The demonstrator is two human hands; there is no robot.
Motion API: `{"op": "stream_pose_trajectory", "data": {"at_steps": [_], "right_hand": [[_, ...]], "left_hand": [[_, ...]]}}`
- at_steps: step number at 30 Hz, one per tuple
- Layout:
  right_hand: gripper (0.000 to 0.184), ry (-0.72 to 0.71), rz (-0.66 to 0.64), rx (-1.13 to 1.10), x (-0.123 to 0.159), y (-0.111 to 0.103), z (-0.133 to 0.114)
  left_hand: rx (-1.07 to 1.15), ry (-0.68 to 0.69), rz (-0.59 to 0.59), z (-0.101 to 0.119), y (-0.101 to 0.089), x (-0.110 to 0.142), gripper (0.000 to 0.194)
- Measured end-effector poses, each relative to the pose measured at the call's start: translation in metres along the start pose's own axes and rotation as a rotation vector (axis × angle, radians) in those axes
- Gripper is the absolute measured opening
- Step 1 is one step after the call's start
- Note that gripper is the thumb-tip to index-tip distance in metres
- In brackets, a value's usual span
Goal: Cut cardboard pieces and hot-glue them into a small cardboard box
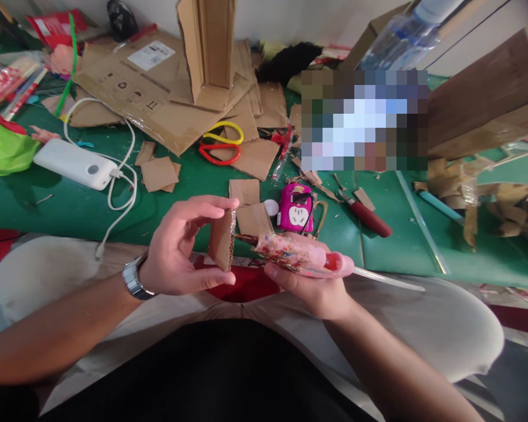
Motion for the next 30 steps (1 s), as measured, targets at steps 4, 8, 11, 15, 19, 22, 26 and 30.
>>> {"op": "stream_pose_trajectory", "data": {"at_steps": [4,8,11,15,19,22,26,30], "right_hand": [[0.017,0.019,-0.011,0.010,-0.0004,0.0000,-0.0004],[0.016,0.018,-0.009,0.002,-0.0008,0.0000,-0.0015],[0.013,0.017,-0.002,0.010,-0.0009,-0.0002,-0.0018],[0.010,0.008,0.010,0.018,-0.0012,-0.0011,-0.0022],[0.010,0.009,0.013,0.011,-0.0011,-0.0012,-0.0016],[0.011,0.036,0.030,0.012,-0.0003,-0.0017,0.0001],[0.012,0.026,0.023,0.018,-0.0006,-0.0014,-0.0004],[0.008,-0.024,0.008,0.018,-0.0012,-0.0007,-0.0023]], "left_hand": [[0.005,0.002,-0.012,-0.0003,-0.0005,-0.0017,0.099],[0.031,0.017,-0.011,-0.0011,-0.0010,-0.0010,0.101],[0.023,0.005,-0.007,-0.0015,-0.0013,-0.0007,0.097],[0.032,0.008,-0.014,-0.0005,-0.0014,-0.0012,0.099],[0.044,0.008,-0.016,-0.0019,-0.0005,0.0001,0.098],[0.038,0.006,-0.024,-0.0034,0.0008,0.0015,0.097],[0.036,0.005,-0.022,-0.0026,0.0005,0.0009,0.097],[0.040,0.015,-0.015,-0.0008,-0.0018,-0.0012,0.097]]}}
Point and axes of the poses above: each hand's wrist, its own x-axis away from the middle knuckle, its own y-axis out of the palm, z = x × y, the point moved 5 cm from there along -x, towards the middle knuckle, and after that the axes turned 13 degrees about -z, right-handed, at the moved point
